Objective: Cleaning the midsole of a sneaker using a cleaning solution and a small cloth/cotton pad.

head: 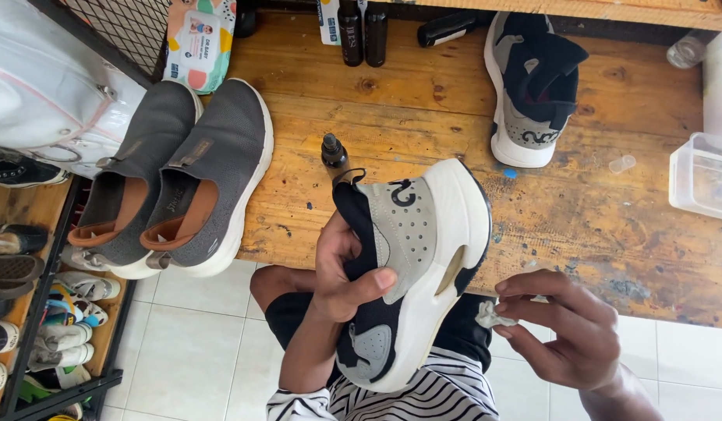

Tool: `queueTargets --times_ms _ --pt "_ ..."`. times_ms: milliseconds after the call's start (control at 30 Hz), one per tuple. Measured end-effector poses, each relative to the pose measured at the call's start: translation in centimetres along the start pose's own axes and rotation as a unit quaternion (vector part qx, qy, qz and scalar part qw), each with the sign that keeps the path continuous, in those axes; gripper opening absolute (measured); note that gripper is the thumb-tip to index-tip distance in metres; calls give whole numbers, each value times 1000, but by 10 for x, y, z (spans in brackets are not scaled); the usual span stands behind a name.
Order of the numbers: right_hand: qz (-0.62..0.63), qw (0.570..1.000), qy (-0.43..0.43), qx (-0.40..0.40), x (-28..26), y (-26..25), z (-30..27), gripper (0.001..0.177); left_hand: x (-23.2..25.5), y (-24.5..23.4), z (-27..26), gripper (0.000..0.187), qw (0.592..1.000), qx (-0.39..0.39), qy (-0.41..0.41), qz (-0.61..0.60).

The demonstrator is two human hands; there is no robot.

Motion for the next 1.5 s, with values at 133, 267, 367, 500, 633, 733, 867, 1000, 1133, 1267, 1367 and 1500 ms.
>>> queueTargets --times_ms 133,267,367,500,633,733,867,1000,1133,1267,1367,1500 --pt "3 1000 1 1 -1 1 -2 17 11 2 11 47 1000 -15 -21 4" --pt "21 1000 -3 -4 0 4 -1 18 7 -5 24 56 997 -52 -50 7" --pt "27 1000 -4 -16 3 5 -3 18 0 -6 43 60 992 -98 -71 47" --pt "5 1000 15 -14 15 4 -8 18 -24 -9 69 53 975 -171 -88 115" --pt "-7 999 38 -16 23 1 -12 17 -48 -24 84 53 970 -176 -120 118" --pt "-7 998 59 -19 31 0 -19 17 -62 -32 89 49 962 -188 -134 143" --pt "-11 996 85 -21 42 0 -27 15 -74 -31 92 55 954 -213 -160 138" --pt "-6 994 104 -22 49 2 -32 14 -83 -24 97 47 943 -225 -188 159" --pt "21 993 115 -21 54 10 -34 15 -103 -26 103 50 943 -216 -208 144" --pt "25 989 144 -26 65 21 -37 12 -120 -32 104 49 940 -175 -254 147" --pt "30 987 155 -18 71 30 -33 10 -125 -36 106 50 938 -144 -272 157" --pt "63 984 163 43 80 36 -23 11 -136 -44 110 47 964 -104 -241 51"
Point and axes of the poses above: each hand's wrist, its own z-axis towards the middle knuckle, its own y-axis out of the palm, x = y × z, the point moved 8 cm from there along z, towards the middle knuckle, and after that the axes turned 4 degrees about -x, right-handed, at the moved point
